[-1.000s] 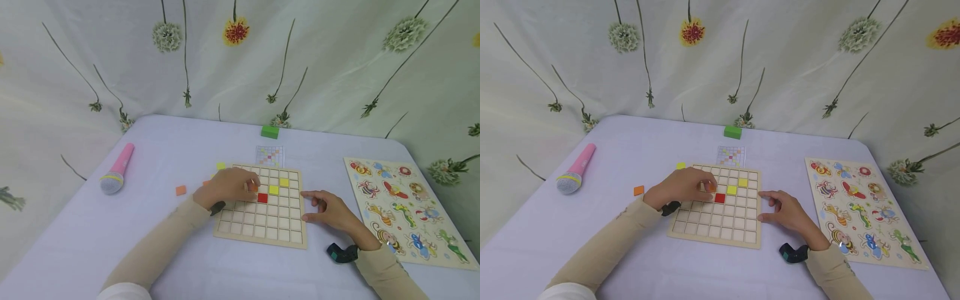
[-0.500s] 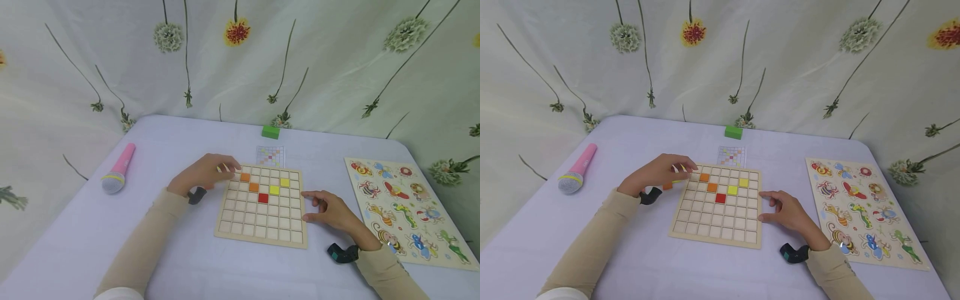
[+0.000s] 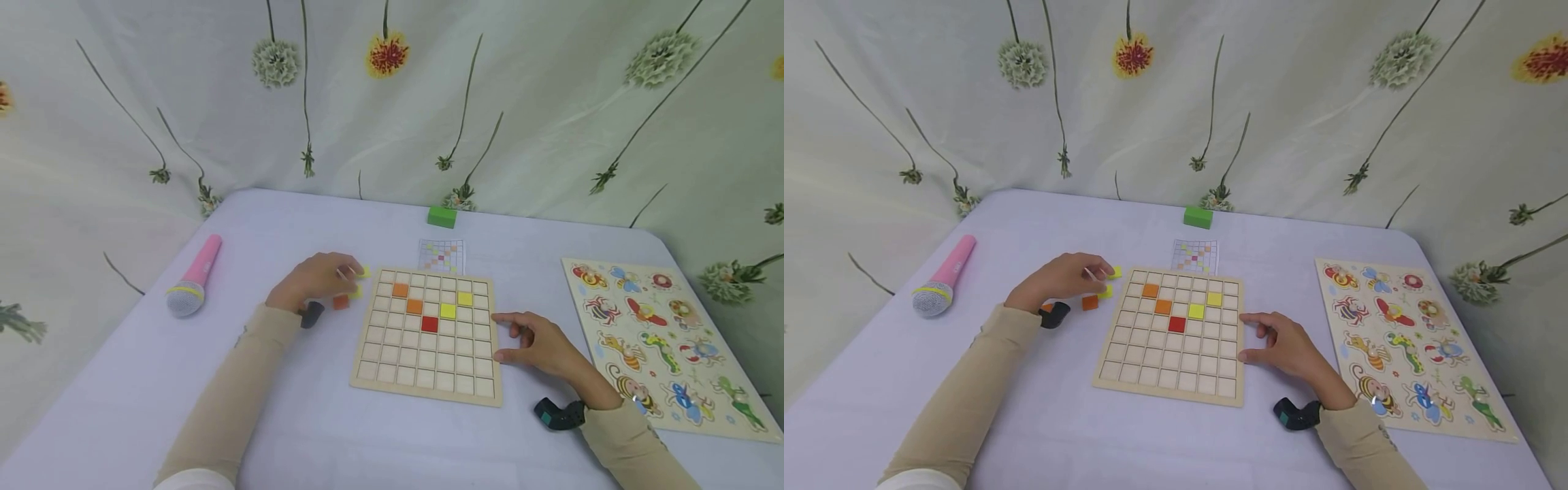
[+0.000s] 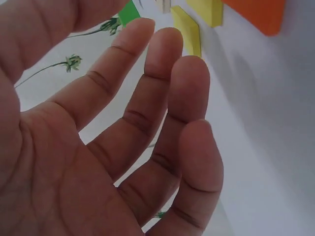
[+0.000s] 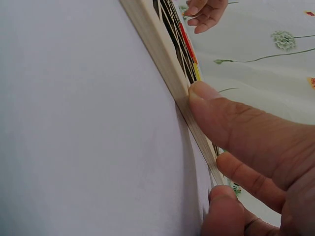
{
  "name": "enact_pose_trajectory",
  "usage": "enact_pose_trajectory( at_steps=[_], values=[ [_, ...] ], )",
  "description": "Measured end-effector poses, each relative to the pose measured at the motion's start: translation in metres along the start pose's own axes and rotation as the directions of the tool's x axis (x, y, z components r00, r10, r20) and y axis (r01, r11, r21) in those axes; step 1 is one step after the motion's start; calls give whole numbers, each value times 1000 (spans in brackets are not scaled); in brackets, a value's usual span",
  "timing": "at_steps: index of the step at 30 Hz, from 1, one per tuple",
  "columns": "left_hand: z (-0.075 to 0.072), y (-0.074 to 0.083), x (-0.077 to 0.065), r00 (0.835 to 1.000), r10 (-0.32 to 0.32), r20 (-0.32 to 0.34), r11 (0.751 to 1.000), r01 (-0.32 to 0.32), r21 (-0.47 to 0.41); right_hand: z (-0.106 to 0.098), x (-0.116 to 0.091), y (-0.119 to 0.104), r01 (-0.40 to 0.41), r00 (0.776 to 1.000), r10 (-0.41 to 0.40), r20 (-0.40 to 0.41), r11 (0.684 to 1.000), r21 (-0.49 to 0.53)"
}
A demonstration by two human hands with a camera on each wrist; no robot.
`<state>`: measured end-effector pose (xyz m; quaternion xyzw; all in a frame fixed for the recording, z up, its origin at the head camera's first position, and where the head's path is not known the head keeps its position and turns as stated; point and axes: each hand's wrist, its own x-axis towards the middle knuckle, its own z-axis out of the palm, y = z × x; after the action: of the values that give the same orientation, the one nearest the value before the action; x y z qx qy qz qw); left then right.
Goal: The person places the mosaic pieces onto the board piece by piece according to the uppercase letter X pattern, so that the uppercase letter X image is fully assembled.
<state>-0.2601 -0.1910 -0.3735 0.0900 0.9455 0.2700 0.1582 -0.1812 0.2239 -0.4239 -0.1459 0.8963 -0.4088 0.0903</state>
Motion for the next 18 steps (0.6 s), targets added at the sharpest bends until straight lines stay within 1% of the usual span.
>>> enact_pose_trajectory(
  at_steps=[2,5,7,9,13,18],
  values=[
    [0,-2,0,999,-34,7,999,34,11,0,0,0,-3,1000,3,1,1000,1],
    [-1,-3,0,995,-93,29,996,93,-3,0,0,0,-7,1000,7,3,1000,3],
    [-1,-3,1,992,-116,40,993,115,4,0,-1,1,-9,1000,9,4,1000,4],
    [0,-2,2,992,-120,41,992,119,27,-1,-1,1,-8,1000,8,4,1000,2],
    [4,-3,4,995,-100,16,989,98,107,-1,0,1,-8,1000,8,2,1000,-2],
    [6,-4,7,996,-93,-9,984,94,154,-1,0,0,-2,1000,2,1,1000,-2]
  ],
)
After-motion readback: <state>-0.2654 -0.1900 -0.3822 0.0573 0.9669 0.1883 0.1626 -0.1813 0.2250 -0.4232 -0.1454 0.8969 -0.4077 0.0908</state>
